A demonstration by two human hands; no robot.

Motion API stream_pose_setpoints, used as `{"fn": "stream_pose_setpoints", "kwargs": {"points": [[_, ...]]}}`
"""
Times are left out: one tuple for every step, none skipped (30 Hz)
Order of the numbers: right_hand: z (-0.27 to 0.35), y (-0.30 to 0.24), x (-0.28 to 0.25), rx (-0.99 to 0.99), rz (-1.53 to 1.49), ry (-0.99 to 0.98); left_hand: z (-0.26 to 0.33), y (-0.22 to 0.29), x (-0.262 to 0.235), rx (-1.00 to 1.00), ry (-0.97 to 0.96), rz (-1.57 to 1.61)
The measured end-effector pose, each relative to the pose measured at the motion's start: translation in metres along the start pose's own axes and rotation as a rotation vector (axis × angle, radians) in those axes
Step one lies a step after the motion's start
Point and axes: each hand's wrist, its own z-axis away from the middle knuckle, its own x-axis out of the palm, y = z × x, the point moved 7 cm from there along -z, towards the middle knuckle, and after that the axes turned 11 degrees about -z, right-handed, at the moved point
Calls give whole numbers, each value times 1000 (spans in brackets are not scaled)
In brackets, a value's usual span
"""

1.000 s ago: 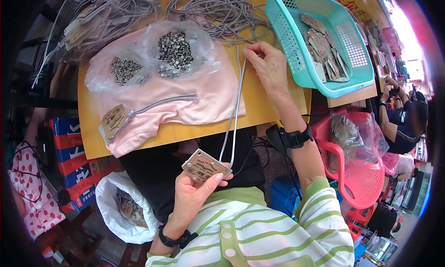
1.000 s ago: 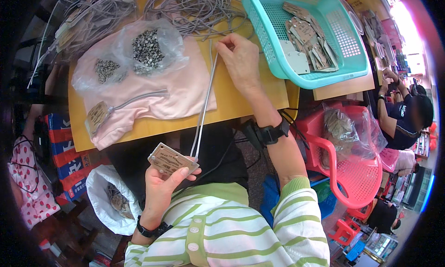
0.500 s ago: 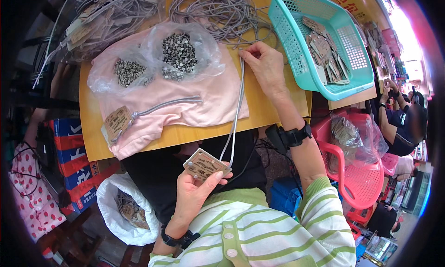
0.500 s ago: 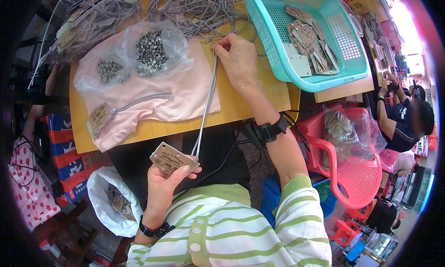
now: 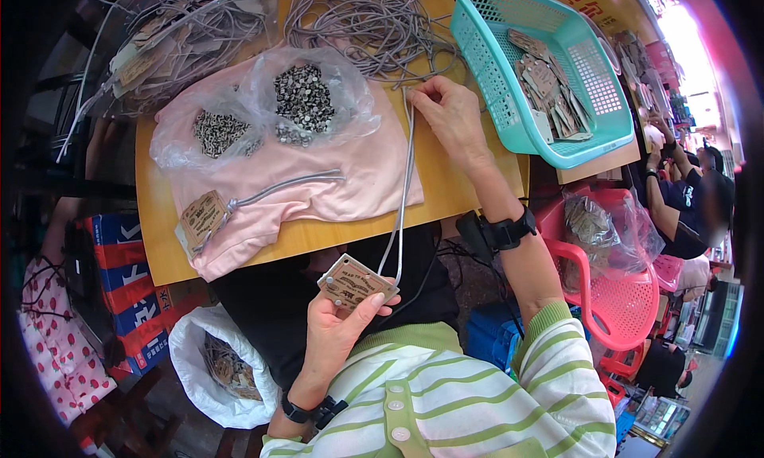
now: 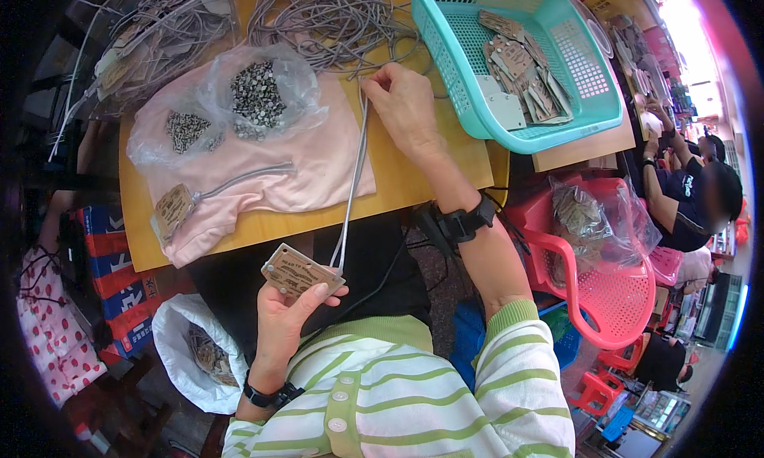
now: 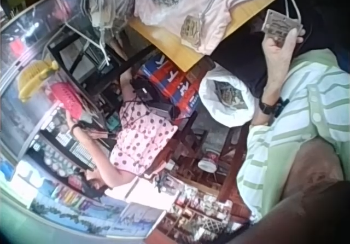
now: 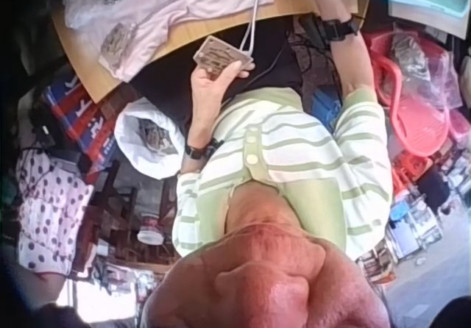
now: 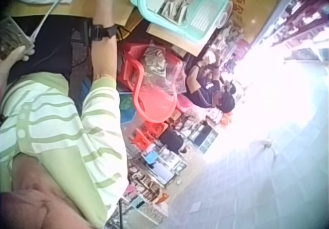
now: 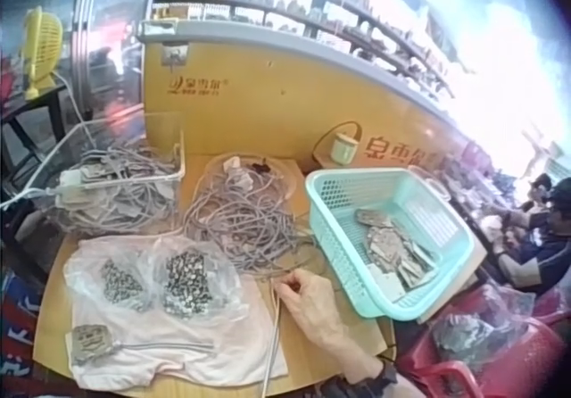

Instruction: The recorder is attaching grey cords to decorative metal or plastic tags on a workshop table.

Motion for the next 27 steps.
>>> {"fn": "stream_pose_setpoints", "kwargs": {"points": [[0,0,0,-1,-5,0,0,0,0,-3,-4,1],[0,1,0,-1,-2,2,-1,-1,-1,-6,-8,1],[-1,2,2,-28,-12,4,-2,0,-1,-5,-12,2],[-2,2,3,-54,-23,3,-2,-1,-1,-11,-9,5],[-2,3,4,-54,-22,4,-2,-1,-2,-17,-7,8],[-4,5,5,-34,-2,-1,-3,-1,-2,-17,-9,9],[-5,6,6,-13,17,-5,-4,-1,-3,-24,-10,5],[-5,5,6,-14,19,-2,-5,-1,-3,-31,-11,0],[-3,2,7,-11,41,-9,-5,0,-4,-31,-13,1],[-2,0,8,-8,64,-16,-6,1,-5,-30,-11,9],[-2,-2,9,-7,66,-14,-7,2,-7,-29,-9,17],[-2,-3,10,-14,105,-23,-8,3,-8,-33,-11,16],[-2,-5,12,-20,145,-32,-8,4,-10,-36,-11,17],[-3,-7,13,-16,146,-31,-9,5,-13,-39,-12,17],[-3,-9,15,-5,204,-45,-10,5,-15,-45,-12,17],[-3,-11,17,5,262,-59,-11,5,-18,-46,2,41],[-1,-12,16,11,263,-60,-12,7,-22,-47,16,65],[-1,-14,15,25,198,-52,-11,10,-27,-50,25,67],[0,-15,8,42,139,-38,-12,13,-30,-55,43,56],[2,-16,1,100,58,-57,-12,16,-34,-60,60,43],[2,-23,-11,102,59,-57,-11,20,-36,-62,59,44],[5,-24,-20,235,-269,-64,-9,23,-43,-52,120,-5],[5,-27,-26,365,-599,-63,-9,28,-49,-42,179,-58],[2,-35,-34,376,-609,-56,-6,35,-54,0,275,-14],[0,-51,-37,314,-743,-111,-5,40,-61,60,322,-11],[1,-68,-40,245,-876,-163,-2,46,-67,84,344,2],[1,-78,-42,244,-886,-138,-6,52,-74,119,367,18]]}}
